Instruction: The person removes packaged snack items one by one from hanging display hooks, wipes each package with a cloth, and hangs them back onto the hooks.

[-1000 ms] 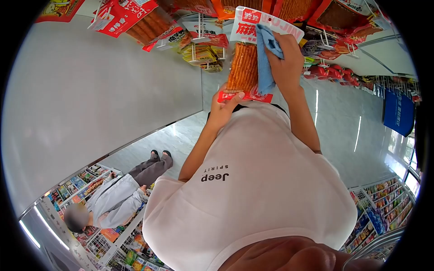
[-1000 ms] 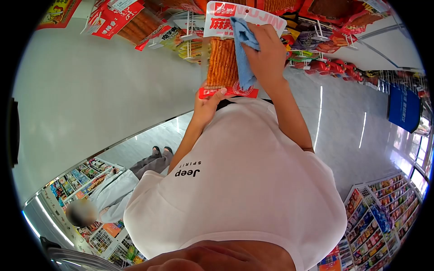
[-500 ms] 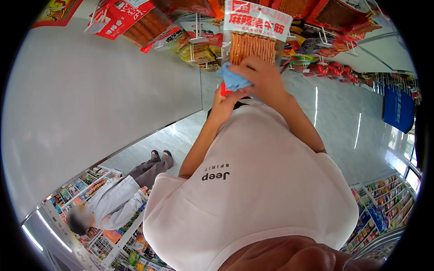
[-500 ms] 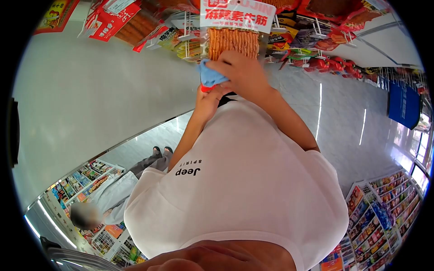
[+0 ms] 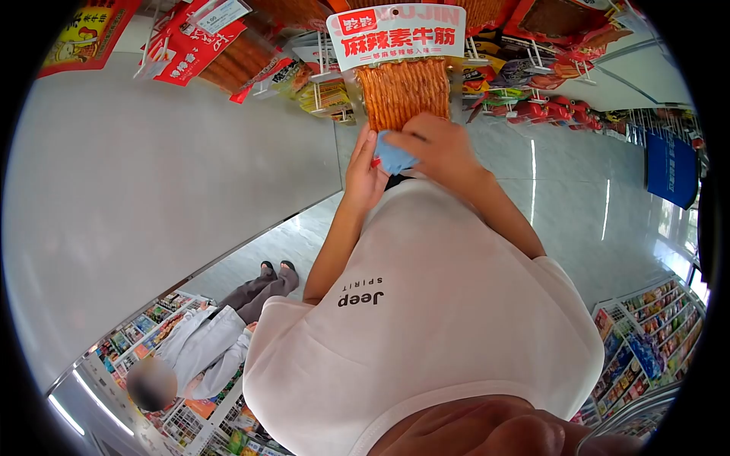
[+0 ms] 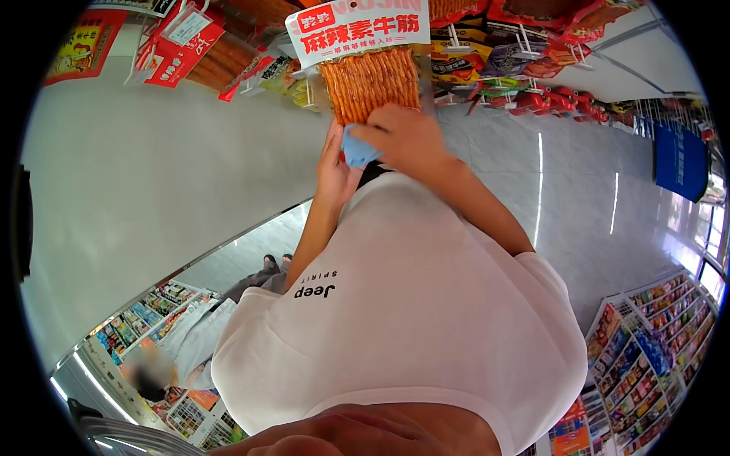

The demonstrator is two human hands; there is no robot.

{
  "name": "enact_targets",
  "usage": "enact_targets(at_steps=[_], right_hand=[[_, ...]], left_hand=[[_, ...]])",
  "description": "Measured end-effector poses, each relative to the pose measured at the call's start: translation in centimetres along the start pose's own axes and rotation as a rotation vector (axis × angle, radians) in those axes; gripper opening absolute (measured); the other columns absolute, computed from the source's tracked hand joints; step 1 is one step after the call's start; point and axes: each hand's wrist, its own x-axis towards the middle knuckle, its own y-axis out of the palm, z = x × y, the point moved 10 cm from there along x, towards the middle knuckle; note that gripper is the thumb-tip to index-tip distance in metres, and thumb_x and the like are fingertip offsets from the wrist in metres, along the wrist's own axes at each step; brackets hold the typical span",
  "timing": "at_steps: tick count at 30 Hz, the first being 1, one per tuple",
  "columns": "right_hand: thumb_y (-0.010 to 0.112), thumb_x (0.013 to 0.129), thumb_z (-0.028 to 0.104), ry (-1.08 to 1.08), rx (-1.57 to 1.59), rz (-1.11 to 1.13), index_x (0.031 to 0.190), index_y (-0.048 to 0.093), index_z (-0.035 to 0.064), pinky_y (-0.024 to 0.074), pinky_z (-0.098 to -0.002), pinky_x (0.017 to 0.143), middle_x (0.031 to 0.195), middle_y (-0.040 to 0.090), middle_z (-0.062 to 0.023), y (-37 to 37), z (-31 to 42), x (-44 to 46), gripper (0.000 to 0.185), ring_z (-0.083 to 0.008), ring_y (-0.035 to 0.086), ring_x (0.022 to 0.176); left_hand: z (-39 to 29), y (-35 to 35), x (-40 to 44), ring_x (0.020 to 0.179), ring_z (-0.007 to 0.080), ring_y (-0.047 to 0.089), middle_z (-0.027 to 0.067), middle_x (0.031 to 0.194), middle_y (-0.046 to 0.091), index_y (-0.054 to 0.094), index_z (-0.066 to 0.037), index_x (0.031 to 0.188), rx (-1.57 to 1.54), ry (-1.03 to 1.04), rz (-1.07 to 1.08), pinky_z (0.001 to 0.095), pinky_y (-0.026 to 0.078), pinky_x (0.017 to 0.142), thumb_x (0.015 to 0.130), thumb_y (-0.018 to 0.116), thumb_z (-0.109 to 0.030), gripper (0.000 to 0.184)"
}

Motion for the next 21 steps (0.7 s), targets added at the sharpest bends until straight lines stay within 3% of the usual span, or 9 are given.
enact_targets(at_steps=[2,4,6,9,11,15,16,19,21], right_hand=[[0.078,0.063,0.008,0.170,-0.020,-0.156,0.114,0.069,0.0152,0.0523,-0.0342,0.066,0.090,0.058,-0.0022,-2.1,-3.3,-0.6,0.052,-0.0223,0.062,0.084],[0.079,0.060,0.004,0.350,-0.031,-0.318,0.120,0.068,0.0162,0.0538,-0.0371,0.066,0.094,0.061,-0.0048,-4.1,-5.9,-1.1,0.062,-0.0247,0.064,0.085],[0.079,0.059,0.005,0.341,-0.047,-0.239,0.119,0.068,0.0170,0.0538,-0.0364,0.067,0.095,0.061,-0.0046,-3.6,-5.2,-0.5,0.062,-0.0242,0.064,0.086],[0.079,0.060,0.004,0.180,-0.027,-0.193,0.118,0.069,0.0178,0.0536,-0.0352,0.069,0.095,0.061,-0.0041,-2.2,-3.5,1.1,0.061,-0.0235,0.064,0.087],[0.078,0.060,0.003,0.177,-0.018,-0.205,0.118,0.069,0.0182,0.0535,-0.0355,0.070,0.095,0.061,-0.0041,-2.5,-3.4,2.1,0.060,-0.0234,0.064,0.087],[0.076,0.062,0.002,0.407,-0.055,-0.487,0.117,0.070,0.0173,0.0533,-0.0357,0.069,0.094,0.061,-0.0031,-5.8,-7.7,2.3,0.058,-0.0231,0.064,0.085],[0.076,0.061,0.002,0.454,-0.072,-0.395,0.118,0.069,0.0165,0.0532,-0.0350,0.068,0.095,0.061,-0.0039,-5.3,-7.4,2.2,0.059,-0.0243,0.064,0.083],[0.076,0.060,0.002,0.143,-0.044,-0.098,0.119,0.069,0.0148,0.0530,-0.0361,0.069,0.096,0.061,-0.0064,-1.1,-2.8,1.3,0.060,-0.0263,0.063,0.083],[0.076,0.060,0.003,0.115,0.012,-0.048,0.118,0.069,0.0144,0.0527,-0.0369,0.069,0.096,0.061,-0.0070,0.3,-2.2,-0.7,0.060,-0.0268,0.063,0.084]], left_hand=[[-0.1,1.0,0.0,0.130,0.0266,0.053,0.0134,0.145,0.049,0.029,-0.006,0.153,-0.075,-0.008,0.067,0.0411,0.047,0.106,0.109,0.039,-0.029,0.051],[-0.1,1.0,-0.2,0.129,0.0265,0.054,0.0132,0.143,0.050,0.029,-0.005,0.153,0.037,-0.018,0.045,0.0411,0.048,0.105,0.109,0.040,-0.029,0.051],[0.4,0.7,-0.2,0.127,0.0233,0.054,0.0123,0.141,0.052,0.033,-0.004,0.151,0.098,-0.032,0.031,0.0383,0.046,0.106,0.107,0.045,-0.026,0.050],[0.4,-0.4,-0.2,0.124,0.0196,0.054,0.0110,0.139,0.053,0.035,-0.002,0.150,0.524,0.072,0.059,0.0346,0.042,0.106,0.106,0.050,-0.022,0.051],[0.1,0.0,-0.4,0.122,0.0175,0.052,0.0112,0.140,0.052,0.033,0.001,0.152,0.564,0.051,0.129,0.0322,0.039,0.106,0.105,0.051,-0.020,0.054],[-0.7,1.0,-0.8,0.121,0.0132,0.052,0.0086,0.135,0.054,0.032,-0.001,0.152,0.603,0.086,0.102,0.0284,0.041,0.103,0.104,0.053,-0.021,0.056],[-0.5,0.7,-0.9,0.120,0.0147,0.053,0.0095,0.138,0.053,0.031,0.000,0.153,0.600,0.053,0.085,0.0292,0.042,0.102,0.105,0.053,-0.021,0.056],[1.4,-2.7,-0.5,0.118,0.0148,0.056,0.0097,0.139,0.052,0.028,-0.001,0.154,0.398,0.002,0.006,0.0266,0.046,0.094,0.105,0.052,-0.019,0.057],[1.7,-3.7,-0.2,0.116,0.0136,0.057,0.0091,0.139,0.052,0.026,-0.002,0.155,0.253,0.006,-0.027,0.0234,0.047,0.088,0.105,0.051,-0.016,0.058]])
